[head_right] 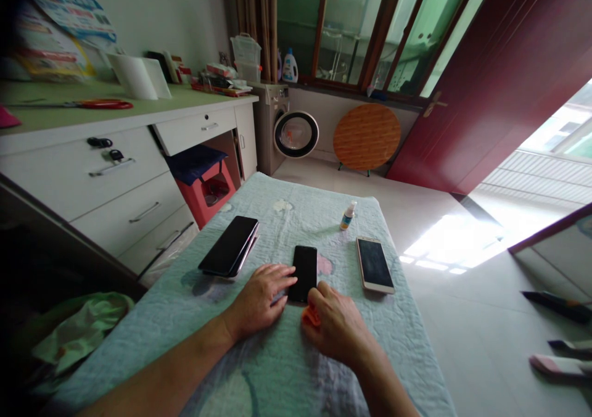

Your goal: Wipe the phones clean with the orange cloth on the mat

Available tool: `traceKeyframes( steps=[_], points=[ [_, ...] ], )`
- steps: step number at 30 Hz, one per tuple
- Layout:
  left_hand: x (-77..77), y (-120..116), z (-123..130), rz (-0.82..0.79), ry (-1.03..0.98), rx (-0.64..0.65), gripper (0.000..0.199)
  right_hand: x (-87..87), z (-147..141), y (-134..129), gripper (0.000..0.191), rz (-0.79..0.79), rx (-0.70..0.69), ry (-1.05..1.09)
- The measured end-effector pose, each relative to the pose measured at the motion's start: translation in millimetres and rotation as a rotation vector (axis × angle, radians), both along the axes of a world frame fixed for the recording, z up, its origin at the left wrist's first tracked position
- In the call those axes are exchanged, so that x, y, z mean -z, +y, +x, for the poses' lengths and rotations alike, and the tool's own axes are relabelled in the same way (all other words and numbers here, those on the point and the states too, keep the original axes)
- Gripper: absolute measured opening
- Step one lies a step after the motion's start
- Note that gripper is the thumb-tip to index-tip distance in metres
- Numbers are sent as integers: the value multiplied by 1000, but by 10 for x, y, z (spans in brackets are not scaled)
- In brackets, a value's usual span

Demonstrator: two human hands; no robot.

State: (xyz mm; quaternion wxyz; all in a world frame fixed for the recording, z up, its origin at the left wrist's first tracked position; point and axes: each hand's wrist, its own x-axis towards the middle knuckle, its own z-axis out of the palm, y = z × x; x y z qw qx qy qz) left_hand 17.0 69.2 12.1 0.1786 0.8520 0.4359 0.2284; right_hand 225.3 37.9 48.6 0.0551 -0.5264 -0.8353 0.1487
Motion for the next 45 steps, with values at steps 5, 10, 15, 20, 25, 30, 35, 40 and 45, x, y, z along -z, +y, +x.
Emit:
traceKeyframes(
  steps=[5, 10, 15, 20, 25, 30, 35, 40, 45],
  points=[
    [-9, 1, 2, -1, 0, 5, 43, 3, -1, 30, 10, -6, 14, 10],
    [-24, 5, 4, -12, 7, 6, 43, 35, -36, 52, 12, 35, 27, 14],
    [-22, 13, 5, -22, 14, 10, 43, 90, -147, 54, 9, 66, -15, 35],
    [-12, 20, 5, -20, 17, 16, 40, 170, -280, 77, 10, 140, -77, 55],
    [-6, 16, -3, -12, 16, 18, 37, 193, -323, 80, 9, 150, -85, 58],
    [-5, 25, -10, -19, 14, 19, 41, 131, -204, 83, 8, 68, -19, 28],
    [6, 29, -6, -10, 4, 15, 42, 57, -2, 101, 8, -11, 27, 28],
    [6, 23, -4, -7, 1, 17, 43, 48, 88, 109, 6, -27, 56, 9],
    [-7, 26, -4, -14, 8, 13, 42, 72, -36, 98, 6, -6, 15, 31]
  ],
)
